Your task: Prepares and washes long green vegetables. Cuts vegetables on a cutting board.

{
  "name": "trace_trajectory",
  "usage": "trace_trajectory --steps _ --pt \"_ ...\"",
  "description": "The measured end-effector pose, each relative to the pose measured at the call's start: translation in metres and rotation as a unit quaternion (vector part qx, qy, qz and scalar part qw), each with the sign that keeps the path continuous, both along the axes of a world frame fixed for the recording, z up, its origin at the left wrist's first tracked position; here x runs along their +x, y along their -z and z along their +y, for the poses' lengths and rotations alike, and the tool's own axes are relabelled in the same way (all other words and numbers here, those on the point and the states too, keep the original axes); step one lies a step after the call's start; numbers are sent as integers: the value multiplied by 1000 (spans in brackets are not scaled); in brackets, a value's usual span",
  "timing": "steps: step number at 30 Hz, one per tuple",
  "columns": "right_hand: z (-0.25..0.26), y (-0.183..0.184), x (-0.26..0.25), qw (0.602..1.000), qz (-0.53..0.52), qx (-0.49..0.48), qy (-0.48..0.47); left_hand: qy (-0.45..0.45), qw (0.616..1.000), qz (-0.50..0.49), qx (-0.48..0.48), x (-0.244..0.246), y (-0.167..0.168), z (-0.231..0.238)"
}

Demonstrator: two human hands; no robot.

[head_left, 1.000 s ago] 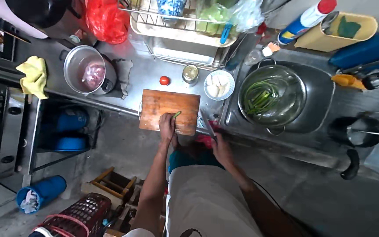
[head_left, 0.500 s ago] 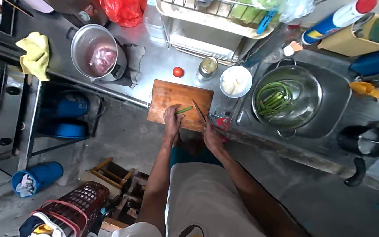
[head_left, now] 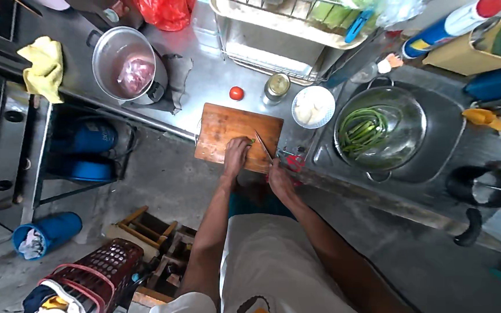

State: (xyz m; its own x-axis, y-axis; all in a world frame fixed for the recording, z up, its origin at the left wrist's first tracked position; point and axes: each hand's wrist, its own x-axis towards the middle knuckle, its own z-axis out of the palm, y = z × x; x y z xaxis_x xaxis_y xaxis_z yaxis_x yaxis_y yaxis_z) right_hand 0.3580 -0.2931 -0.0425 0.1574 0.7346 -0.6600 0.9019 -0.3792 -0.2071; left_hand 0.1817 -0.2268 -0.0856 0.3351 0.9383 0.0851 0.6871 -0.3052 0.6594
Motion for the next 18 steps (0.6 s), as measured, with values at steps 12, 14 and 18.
trace_trajectory --steps 12,14,18 --pt "-2 -6 -11 997 31 64 -6 20 1000 -5 -1 3 26 12" --pt "-3 -6 -11 998 29 61 -12 23 1000 -1 3 3 27 12" --pt "-4 -11 -13 999 14 43 -19 25 1000 5 1 3 28 13"
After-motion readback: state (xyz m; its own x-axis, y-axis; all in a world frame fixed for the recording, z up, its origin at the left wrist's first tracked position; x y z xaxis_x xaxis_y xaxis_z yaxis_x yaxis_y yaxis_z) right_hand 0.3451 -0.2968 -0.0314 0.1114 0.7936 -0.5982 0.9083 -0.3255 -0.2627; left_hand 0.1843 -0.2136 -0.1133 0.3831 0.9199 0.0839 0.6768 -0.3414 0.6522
